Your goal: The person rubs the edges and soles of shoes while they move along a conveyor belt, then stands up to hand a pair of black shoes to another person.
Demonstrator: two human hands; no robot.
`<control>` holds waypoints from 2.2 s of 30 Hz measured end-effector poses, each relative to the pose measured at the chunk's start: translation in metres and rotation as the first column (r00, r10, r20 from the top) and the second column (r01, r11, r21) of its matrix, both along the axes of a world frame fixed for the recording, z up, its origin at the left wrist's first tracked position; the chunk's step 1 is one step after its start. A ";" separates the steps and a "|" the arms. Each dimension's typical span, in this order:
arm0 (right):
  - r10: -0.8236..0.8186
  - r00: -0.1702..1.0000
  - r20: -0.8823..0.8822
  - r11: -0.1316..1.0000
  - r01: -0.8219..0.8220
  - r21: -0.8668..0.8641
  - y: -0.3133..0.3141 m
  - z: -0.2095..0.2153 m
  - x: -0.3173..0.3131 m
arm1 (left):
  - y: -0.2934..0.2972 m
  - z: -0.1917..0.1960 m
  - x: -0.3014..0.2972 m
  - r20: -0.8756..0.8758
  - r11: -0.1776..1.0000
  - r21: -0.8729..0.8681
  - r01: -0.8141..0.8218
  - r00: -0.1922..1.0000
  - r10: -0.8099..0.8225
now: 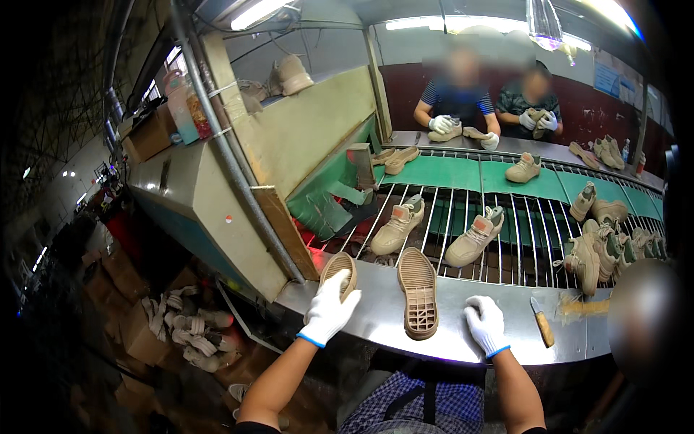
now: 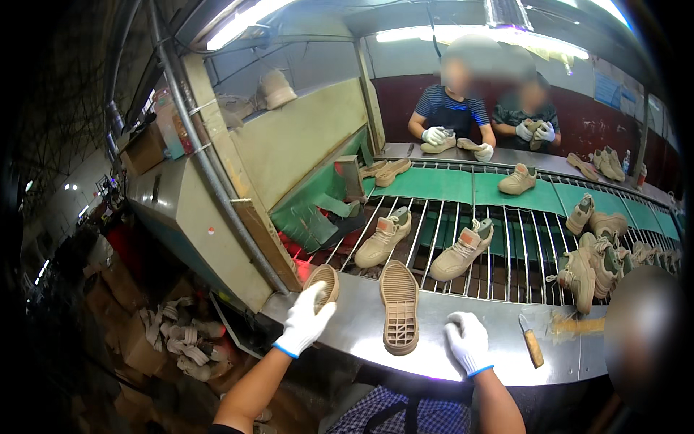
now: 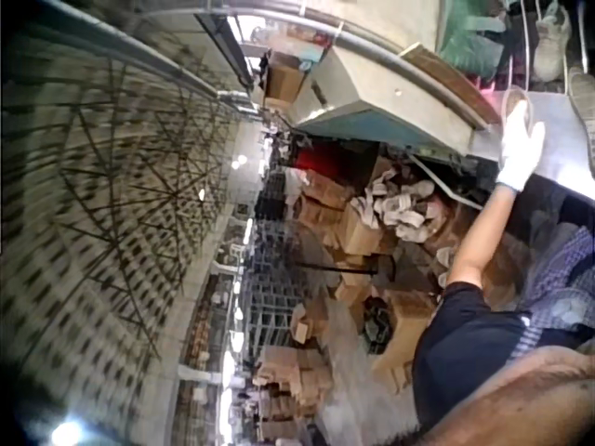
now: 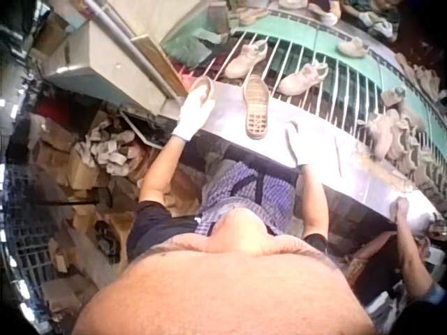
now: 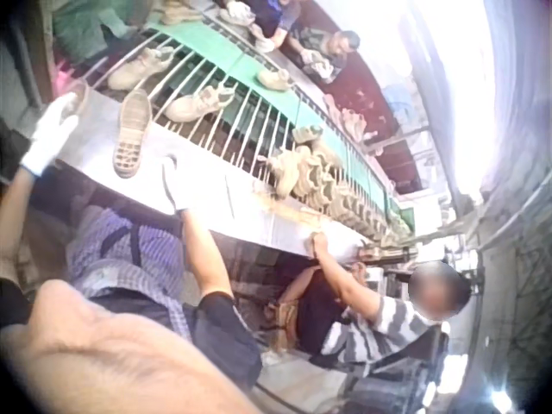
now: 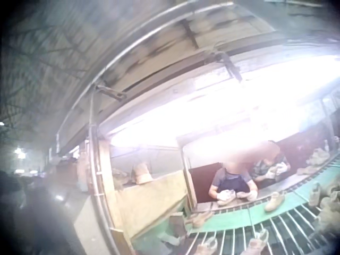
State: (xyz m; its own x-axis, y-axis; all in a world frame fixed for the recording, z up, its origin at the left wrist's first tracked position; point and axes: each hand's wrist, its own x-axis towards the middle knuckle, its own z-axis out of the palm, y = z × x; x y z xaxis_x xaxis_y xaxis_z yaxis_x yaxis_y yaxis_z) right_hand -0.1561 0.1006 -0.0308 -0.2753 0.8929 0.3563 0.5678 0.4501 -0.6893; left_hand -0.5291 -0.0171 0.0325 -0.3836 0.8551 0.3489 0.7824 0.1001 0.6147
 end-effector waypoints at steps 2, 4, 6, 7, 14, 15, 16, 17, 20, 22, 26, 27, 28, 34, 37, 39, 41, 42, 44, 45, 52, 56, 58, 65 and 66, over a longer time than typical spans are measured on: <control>0.070 0.997 0.023 0.998 -0.070 0.001 -0.001 0.005 -0.002 | 0.030 -0.003 0.006 0.000 0.994 -0.095 0.062 0.998 -0.062; 0.084 0.996 0.021 0.996 -0.084 -0.032 0.006 0.006 -0.002 | 0.064 -0.013 0.007 -0.046 0.986 -0.121 0.110 0.992 -0.117; 0.071 0.997 0.029 0.996 -0.070 -0.051 0.021 0.008 0.000 | 0.100 -0.019 0.011 -0.143 0.981 -0.087 0.174 0.972 -0.185; 0.042 0.999 0.032 0.997 -0.039 -0.072 0.031 0.003 0.002 | 0.123 -0.022 0.012 -0.023 0.972 -0.158 0.173 0.984 -0.179; -0.105 0.994 0.035 0.968 0.110 -0.224 0.117 0.023 0.000 | 0.188 -0.033 0.031 -0.008 0.994 -0.103 0.029 1.000 -0.030; -0.151 0.974 0.172 0.987 0.156 -0.020 0.142 0.007 0.009 | 0.180 -0.034 0.043 0.032 0.995 -0.083 0.045 0.999 -0.043; -0.156 0.977 0.148 0.987 0.160 -0.020 0.163 0.020 0.014 | 0.170 -0.039 0.055 0.092 0.994 -0.064 0.088 0.992 -0.082; -0.210 0.963 0.171 0.976 0.217 -0.026 0.189 0.019 0.020 | 0.156 -0.044 0.067 0.146 0.991 -0.034 0.129 0.982 -0.123; -0.251 0.967 0.044 0.961 0.254 -0.108 0.263 0.023 0.026 | 0.098 -0.072 0.092 0.186 0.992 0.054 0.115 0.975 -0.124; -0.205 0.974 -0.093 0.933 0.166 -0.319 0.317 0.021 0.017 | 0.066 -0.070 0.104 0.235 0.996 0.071 0.050 0.970 -0.066; -0.178 0.895 -0.408 0.854 -0.065 -0.516 0.349 0.001 -0.018 | 0.052 -0.066 0.105 0.223 0.998 0.055 0.041 0.973 -0.052; -0.179 0.885 -0.430 0.812 -0.114 -0.573 0.354 -0.004 -0.017 | 0.051 -0.066 0.104 0.196 0.996 0.074 0.055 0.978 -0.069; -0.157 0.889 -0.431 0.775 -0.160 -0.611 0.361 -0.008 -0.012 | 0.050 -0.068 0.104 0.201 0.998 0.058 0.030 0.979 -0.042; -0.242 0.510 -0.825 0.859 -0.283 -0.427 0.322 0.004 0.055 | 0.056 -0.079 0.100 0.246 0.991 0.116 0.071 0.964 -0.098; -0.032 0.282 -0.959 0.749 -0.628 -0.210 0.262 0.046 0.107 | 0.054 -0.083 0.101 0.238 0.988 0.137 0.067 0.966 -0.098; -0.180 0.668 -0.722 0.801 -0.327 -0.502 0.182 0.106 0.062 | 0.049 -0.073 0.102 0.295 0.989 0.146 0.034 0.952 -0.077; 0.397 0.918 0.014 0.812 -0.345 -0.471 0.151 0.105 0.070 | 0.054 -0.069 0.105 0.269 0.987 0.150 0.055 0.958 -0.094; 0.499 0.857 0.126 0.755 -0.359 -0.548 0.121 0.104 0.054 | 0.054 -0.072 0.103 0.266 0.987 0.151 0.061 0.959 -0.100; 0.321 0.908 0.269 0.756 -0.074 -0.650 0.071 0.091 0.046 | 0.060 -0.078 0.099 0.280 0.982 0.165 0.088 0.951 -0.133; 0.272 0.928 0.255 0.767 -0.049 -0.640 0.060 0.073 0.053 | 0.069 -0.077 0.097 0.288 0.979 0.172 0.108 0.945 -0.155; -0.171 0.646 -0.744 0.439 -0.626 -0.644 -0.054 0.021 0.067 | 0.177 -0.086 0.031 -0.055 0.948 -0.309 -0.076 0.997 0.062; -0.733 0.098 -0.673 0.379 -0.763 -0.524 -0.164 -0.053 0.089 | 0.221 -0.076 0.045 0.003 0.889 -0.456 0.033 0.999 -0.035; -0.768 0.153 -0.621 0.251 -0.821 -0.512 -0.174 -0.030 0.075 | 0.213 -0.066 0.034 0.345 0.936 -0.333 0.110 0.939 0.012; -0.688 0.012 -0.726 0.373 -0.852 -0.368 -0.199 -0.098 0.100 | 0.162 0.016 0.115 0.929 0.737 0.344 0.582 -0.095 -0.358; -0.630 -0.029 -0.776 0.375 -0.887 -0.271 -0.193 -0.081 0.098 | 0.141 0.026 0.129 0.935 0.756 0.289 0.587 -0.003 -0.355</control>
State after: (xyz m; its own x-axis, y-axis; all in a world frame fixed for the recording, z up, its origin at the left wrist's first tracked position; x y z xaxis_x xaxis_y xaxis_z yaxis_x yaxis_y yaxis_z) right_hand -0.0576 -0.0925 -0.1117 -0.6194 0.7503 -0.2313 -0.7335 -0.6580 -0.1704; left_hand -0.3998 0.1242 0.0582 0.2203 0.9746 -0.0391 -0.4410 0.1353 0.8872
